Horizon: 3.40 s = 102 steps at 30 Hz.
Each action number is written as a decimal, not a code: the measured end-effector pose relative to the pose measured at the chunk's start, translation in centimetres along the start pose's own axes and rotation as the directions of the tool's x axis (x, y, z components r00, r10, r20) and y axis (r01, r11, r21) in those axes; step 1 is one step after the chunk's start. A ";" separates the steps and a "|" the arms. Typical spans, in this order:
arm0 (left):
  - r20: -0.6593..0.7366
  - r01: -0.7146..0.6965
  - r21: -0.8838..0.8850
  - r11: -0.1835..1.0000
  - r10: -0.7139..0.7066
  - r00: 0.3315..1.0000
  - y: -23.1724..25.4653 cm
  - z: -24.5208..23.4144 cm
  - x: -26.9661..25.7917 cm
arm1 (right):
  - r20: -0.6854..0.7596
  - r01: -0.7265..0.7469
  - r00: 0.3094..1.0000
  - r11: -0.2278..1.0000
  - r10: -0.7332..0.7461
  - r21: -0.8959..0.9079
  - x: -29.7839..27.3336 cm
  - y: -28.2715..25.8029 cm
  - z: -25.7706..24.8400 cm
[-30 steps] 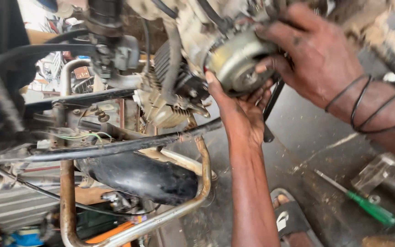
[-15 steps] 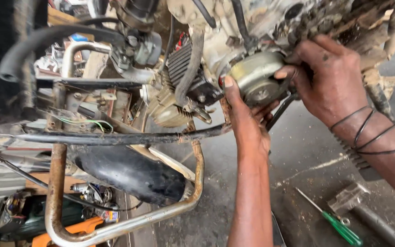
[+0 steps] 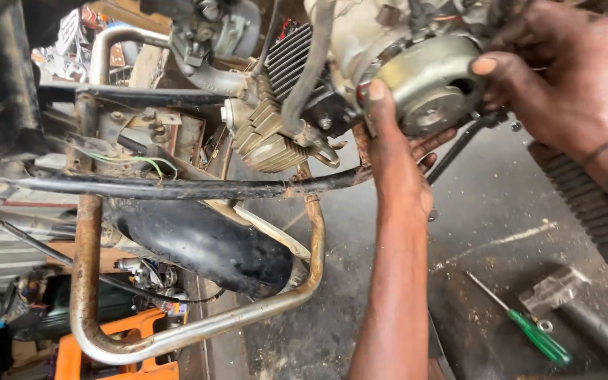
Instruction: Repairing the flywheel/magneto assembly of a motorcycle engine using a hammer and screwdriver.
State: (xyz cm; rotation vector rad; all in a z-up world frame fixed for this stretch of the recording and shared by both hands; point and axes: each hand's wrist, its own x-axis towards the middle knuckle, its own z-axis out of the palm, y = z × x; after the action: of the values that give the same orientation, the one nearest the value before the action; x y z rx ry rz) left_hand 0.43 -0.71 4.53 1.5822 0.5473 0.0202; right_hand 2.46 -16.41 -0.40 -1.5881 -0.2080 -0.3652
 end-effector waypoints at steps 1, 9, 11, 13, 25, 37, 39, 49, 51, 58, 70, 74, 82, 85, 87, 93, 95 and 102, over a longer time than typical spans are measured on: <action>0.008 -0.026 -0.002 1.000 0.026 1.000 -0.2 0.0 0.0 | -0.015 -0.035 0.999 0.999 0.035 0.010 -0.2 0.6 0.2; 0.059 -0.099 -0.082 0.992 0.104 0.993 -2.3 -0.7 1.6 | 0.070 0.315 0.943 0.942 -0.324 0.116 -0.8 5.6 1.3; 0.051 -0.100 -0.073 0.992 0.104 0.993 -2.4 -0.5 1.5 | 0.037 0.290 0.955 0.952 -0.294 0.097 -0.9 5.1 1.5; 0.038 -0.098 -0.092 0.991 0.101 0.994 -2.6 -0.4 1.5 | 0.027 0.079 0.996 0.994 -0.082 0.078 -0.9 5.0 1.7; -0.011 -0.102 -0.084 0.991 0.101 0.995 -1.1 1.0 -0.2 | 0.024 0.091 0.996 0.990 -0.088 -0.110 -0.8 1.2 1.2; 0.006 -0.065 -0.101 0.993 0.066 0.998 -1.7 0.1 1.0 | -0.003 0.226 0.971 0.926 -0.238 -0.303 -1.5 0.3 0.5; -0.001 -0.085 -0.095 0.992 0.085 0.996 -2.0 0.0 0.7 | 0.020 0.326 0.942 0.899 -0.335 -0.293 -1.5 1.0 0.5; -0.135 -0.171 0.208 0.963 0.202 0.970 -0.7 -0.6 -0.6 | 0.082 0.367 0.930 0.903 -0.358 -0.224 -0.3 1.8 -0.3; -0.185 -0.330 0.346 0.879 0.408 0.894 -0.2 -1.2 -0.8 | 0.059 0.396 0.915 0.857 -0.400 -0.328 0.2 -1.7 -0.8; -0.120 -0.733 0.636 0.241 0.969 0.215 -2.6 -0.7 4.2 | 0.034 0.170 0.984 0.983 -0.173 0.066 -0.7 0.3 -0.1; 0.098 -0.888 0.445 -0.114 0.992 -0.079 -1.2 -0.5 6.8 | 0.116 0.091 0.989 0.995 -0.086 -0.037 -1.2 3.3 0.3; 0.146 -0.877 0.455 -0.156 0.984 -0.099 -0.7 0.0 7.1 | 0.106 0.273 0.959 0.956 -0.263 -0.102 -0.6 3.7 0.1; 0.114 -0.753 0.658 0.015 0.986 0.120 -0.2 -0.7 3.4 | 0.037 0.147 0.989 0.935 -0.143 -0.322 -1.5 -5.5 -1.8; 0.068 -0.667 0.737 0.110 0.969 0.236 1.7 -0.8 0.1 | -0.030 -0.190 0.982 0.979 0.188 -0.076 -8.3 -9.9 -1.9; 0.009 -0.652 0.726 0.220 0.944 0.329 2.2 -1.5 -2.0 | 0.130 -0.086 0.985 0.979 0.111 -0.185 -14.0 -9.8 -0.6; -0.126 -0.514 0.530 0.675 0.662 0.739 0.0 -2.7 -2.5 | 0.420 -0.044 0.846 0.829 0.328 -0.558 -28.0 2.0 2.1; -0.142 -0.443 0.422 0.791 0.541 0.829 -0.5 -2.5 -1.5 | 0.305 0.026 0.915 0.714 0.266 -0.700 -30.7 6.8 1.4; -0.114 -0.228 0.180 0.957 0.251 0.961 -0.7 -0.6 -0.4 | 0.276 -0.090 0.468 0.357 0.839 -0.930 -35.8 14.3 1.2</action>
State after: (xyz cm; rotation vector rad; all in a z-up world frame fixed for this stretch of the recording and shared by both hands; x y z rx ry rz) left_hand -0.36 -0.27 4.04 1.8121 0.4683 0.2748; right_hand -25.66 -12.75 -26.57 -2.6112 -0.1013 0.9754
